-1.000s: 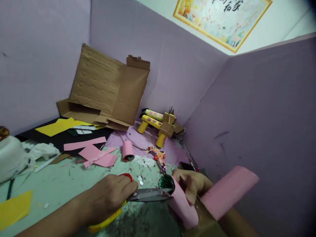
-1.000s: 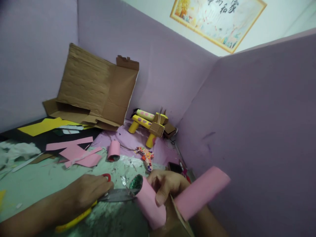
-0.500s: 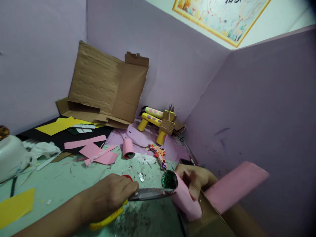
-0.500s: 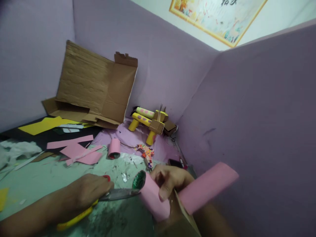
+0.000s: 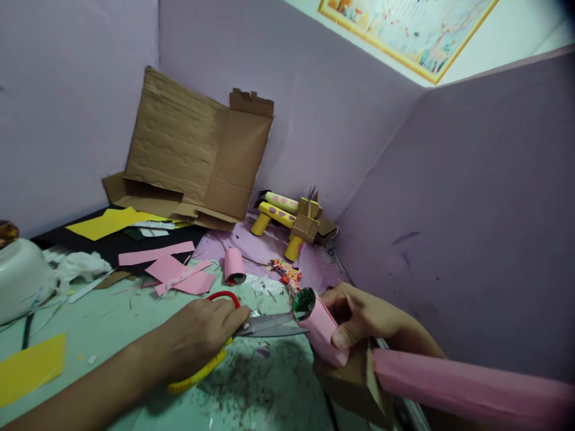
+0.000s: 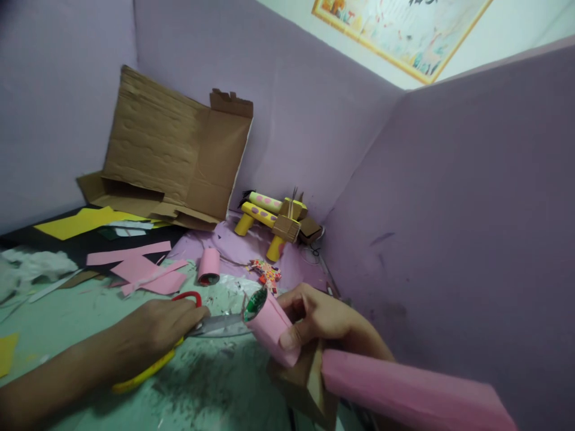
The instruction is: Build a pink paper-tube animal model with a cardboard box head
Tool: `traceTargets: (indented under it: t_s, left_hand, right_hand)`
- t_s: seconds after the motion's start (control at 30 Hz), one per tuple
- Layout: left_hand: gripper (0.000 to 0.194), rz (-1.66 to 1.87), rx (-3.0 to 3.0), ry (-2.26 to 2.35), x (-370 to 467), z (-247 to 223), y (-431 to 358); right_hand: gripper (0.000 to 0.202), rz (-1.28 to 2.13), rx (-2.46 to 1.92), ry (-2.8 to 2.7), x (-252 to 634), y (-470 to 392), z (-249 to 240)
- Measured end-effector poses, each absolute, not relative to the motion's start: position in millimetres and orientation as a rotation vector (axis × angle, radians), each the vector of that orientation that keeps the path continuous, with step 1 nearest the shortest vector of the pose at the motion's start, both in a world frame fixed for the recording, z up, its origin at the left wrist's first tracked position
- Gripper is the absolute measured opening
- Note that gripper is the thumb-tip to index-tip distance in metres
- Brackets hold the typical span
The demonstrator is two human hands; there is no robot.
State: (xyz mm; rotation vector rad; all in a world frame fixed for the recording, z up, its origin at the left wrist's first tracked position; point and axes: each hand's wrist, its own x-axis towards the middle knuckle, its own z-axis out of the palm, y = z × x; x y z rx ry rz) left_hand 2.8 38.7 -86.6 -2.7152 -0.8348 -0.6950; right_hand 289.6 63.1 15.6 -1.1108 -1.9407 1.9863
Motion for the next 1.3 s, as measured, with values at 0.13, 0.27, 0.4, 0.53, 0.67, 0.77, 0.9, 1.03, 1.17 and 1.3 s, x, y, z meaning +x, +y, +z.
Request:
traceTargets:
  t_s: [0.13,0.27,0.4,0.53,0.67,0.77,0.9,1.03,1.17,1.3]
  left_hand:
    - [0.025,-0.642,-2.699,-0.809,2,-81,39]
    - [0.024,-0.602,-2.705,-0.829,2,-80,36]
    - [0.023,-0.62,-2.742,-0.827,2,-85,35]
    - [0.027,-0.63,-2.776,-0.845,2,-90,35]
    - [0.026,-0.697,-2.894,-0.88,2,-91,33]
    - [0.021,-0.74,-2.992,-0.896,2,-91,33]
    - [0.024,-0.76,-2.942,-0.918,5,-92,36]
    - [0.024,-0.762,-2.901,-1.005,6,-89,34]
    - [0.029,-0.72,-2.796,-1.06,7,-86,32]
    - [0.03,-0.619,-2.744,-1.012,7,-84,30]
  right_hand:
    - [0.032,1.989,-1.079,-1.97,290,63,12]
    - [0.032,2.048,-1.053,-1.914,293,65,2]
    - [0.035,2.06,-1.057,-1.889,294,64,0]
    - [0.033,1.982,-1.037,-1.923,292,62,6]
    - [0.033,1.885,-1.025,-1.972,290,58,12]
    - [0.03,1.858,-1.045,-1.959,290,55,12]
    - [0.034,1.833,-1.125,-1.915,292,54,9]
    - [0.034,1.776,-1.154,-1.923,289,54,10]
    - [0.027,1.655,-1.22,-1.977,281,50,12]
    - [0.026,1.624,-1.248,-1.995,275,48,9]
